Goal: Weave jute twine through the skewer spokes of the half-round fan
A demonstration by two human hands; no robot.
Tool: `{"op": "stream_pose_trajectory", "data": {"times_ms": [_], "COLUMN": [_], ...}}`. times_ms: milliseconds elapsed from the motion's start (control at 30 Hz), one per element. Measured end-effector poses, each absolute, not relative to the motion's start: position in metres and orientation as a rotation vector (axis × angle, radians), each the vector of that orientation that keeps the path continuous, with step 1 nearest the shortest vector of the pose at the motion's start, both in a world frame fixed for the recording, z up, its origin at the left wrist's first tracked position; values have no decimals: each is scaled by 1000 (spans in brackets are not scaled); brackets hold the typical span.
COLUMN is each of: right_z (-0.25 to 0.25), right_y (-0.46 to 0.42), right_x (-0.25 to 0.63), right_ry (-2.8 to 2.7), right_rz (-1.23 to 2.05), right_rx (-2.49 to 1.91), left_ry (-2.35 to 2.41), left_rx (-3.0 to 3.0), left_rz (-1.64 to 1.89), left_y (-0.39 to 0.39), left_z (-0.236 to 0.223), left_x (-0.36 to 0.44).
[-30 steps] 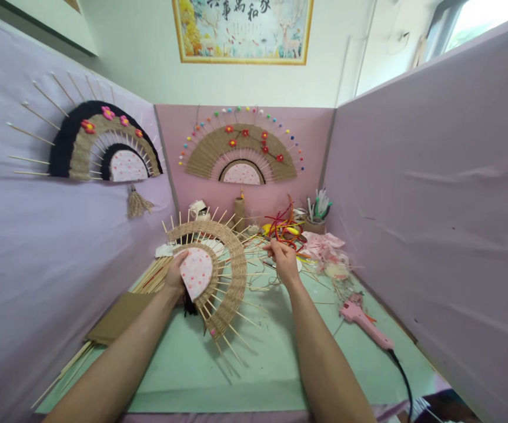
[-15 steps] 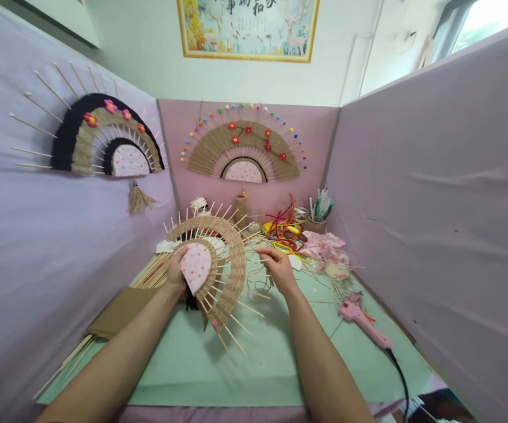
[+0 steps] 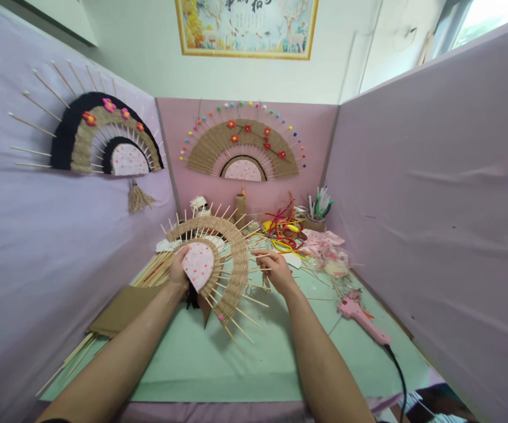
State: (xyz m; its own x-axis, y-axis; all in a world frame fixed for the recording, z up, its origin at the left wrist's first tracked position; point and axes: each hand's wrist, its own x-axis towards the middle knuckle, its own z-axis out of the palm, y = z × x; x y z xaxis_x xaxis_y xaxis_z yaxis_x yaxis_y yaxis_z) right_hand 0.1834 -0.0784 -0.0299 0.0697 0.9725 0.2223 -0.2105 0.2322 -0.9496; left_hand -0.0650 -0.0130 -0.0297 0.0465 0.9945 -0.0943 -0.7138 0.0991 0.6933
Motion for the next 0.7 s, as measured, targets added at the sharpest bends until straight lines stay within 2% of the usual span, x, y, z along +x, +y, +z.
{"op": "stream_pose_trajectory", "data": {"times_ms": [400, 700], "right_z": [-23, -19], "right_y": [-85, -86], "right_x": [209, 211], "right_ry": [-1391, -1237], "right_rz": [806, 614], "right_rx": [-1190, -1176], "left_ry": [663, 691], "left_rx": [521, 565], "left_rz": [1439, 1481], "left_y": [-13, -5], "left_z": [-25, -31], "left_x": [-68, -72]}}
